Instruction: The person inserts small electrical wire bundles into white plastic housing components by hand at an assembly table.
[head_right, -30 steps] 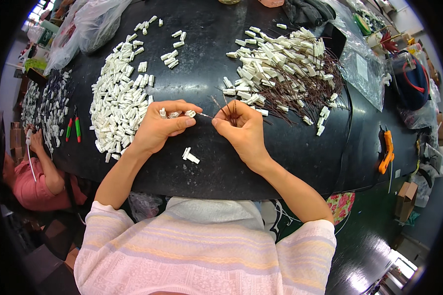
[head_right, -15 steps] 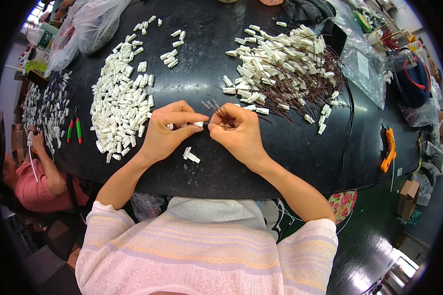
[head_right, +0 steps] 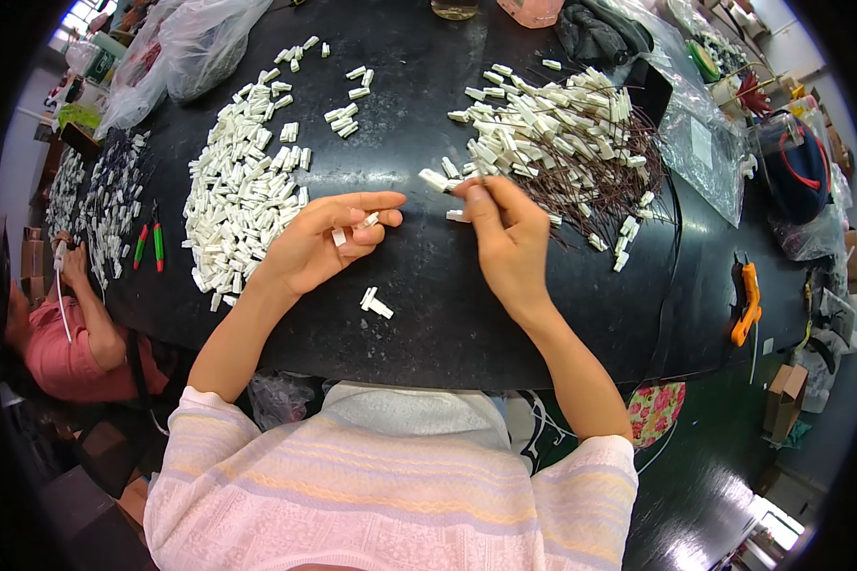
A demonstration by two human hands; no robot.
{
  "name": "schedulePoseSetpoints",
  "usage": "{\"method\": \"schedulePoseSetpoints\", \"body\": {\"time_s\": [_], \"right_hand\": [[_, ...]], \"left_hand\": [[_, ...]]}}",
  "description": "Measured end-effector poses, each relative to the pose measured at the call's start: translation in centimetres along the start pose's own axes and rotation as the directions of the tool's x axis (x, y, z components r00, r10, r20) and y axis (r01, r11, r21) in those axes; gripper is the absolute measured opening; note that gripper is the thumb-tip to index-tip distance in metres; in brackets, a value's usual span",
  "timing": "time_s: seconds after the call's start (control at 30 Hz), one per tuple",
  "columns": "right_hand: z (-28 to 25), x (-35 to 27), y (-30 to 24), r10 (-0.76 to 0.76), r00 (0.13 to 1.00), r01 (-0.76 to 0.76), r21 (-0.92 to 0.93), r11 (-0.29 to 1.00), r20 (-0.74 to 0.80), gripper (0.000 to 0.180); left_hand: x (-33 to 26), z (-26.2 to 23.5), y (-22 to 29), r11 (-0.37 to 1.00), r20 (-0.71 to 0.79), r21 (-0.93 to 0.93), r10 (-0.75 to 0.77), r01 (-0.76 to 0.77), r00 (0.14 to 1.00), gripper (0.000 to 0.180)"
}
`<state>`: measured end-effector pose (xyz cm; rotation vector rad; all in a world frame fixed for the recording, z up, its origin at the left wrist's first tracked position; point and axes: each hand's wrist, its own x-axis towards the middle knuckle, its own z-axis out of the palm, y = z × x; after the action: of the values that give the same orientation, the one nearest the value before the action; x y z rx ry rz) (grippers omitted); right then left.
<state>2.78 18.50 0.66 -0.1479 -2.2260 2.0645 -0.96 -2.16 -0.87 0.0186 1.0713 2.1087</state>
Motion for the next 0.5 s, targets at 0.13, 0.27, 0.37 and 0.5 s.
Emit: {"method": "schedulePoseSetpoints", "body": {"time_s": [0.13, 0.27, 0.37, 0.5], "right_hand": [[-1.1, 1.2, 0.3, -0.54, 0.841, 0.466, -0.456, 0.758, -0.038, 0.005], [-1.3, 1.0, -1.4, -0.794, 0.592, 0.636, -0.687, 0.352, 0.14, 0.013], [-0.1, -1.0, -0.3, -0.61, 0.789, 0.588, -0.388, 0.71, 0.079, 0.01], [1.5, -1.8, -0.5, 0.086, 0.957, -0.135, 0.16, 0.978, 0.279, 0.006]], "left_hand": [[-0.1, -0.1, 0.0, 0.998, -0.006, -0.049, -0.05, 0.05, 0.999, 0.037], [-0.2, -0.3, -0.1, 0.999, -0.048, -0.021, -0.031, 0.03, 0.998, 0.031], [-0.3, -0.7, -0.1, 0.997, 0.032, -0.027, -0.067, 0.068, 0.997, 0.034], [-0.6, 0.1, -0.2, 0.999, -0.03, -0.032, -0.039, 0.038, 0.999, 0.034]]}}
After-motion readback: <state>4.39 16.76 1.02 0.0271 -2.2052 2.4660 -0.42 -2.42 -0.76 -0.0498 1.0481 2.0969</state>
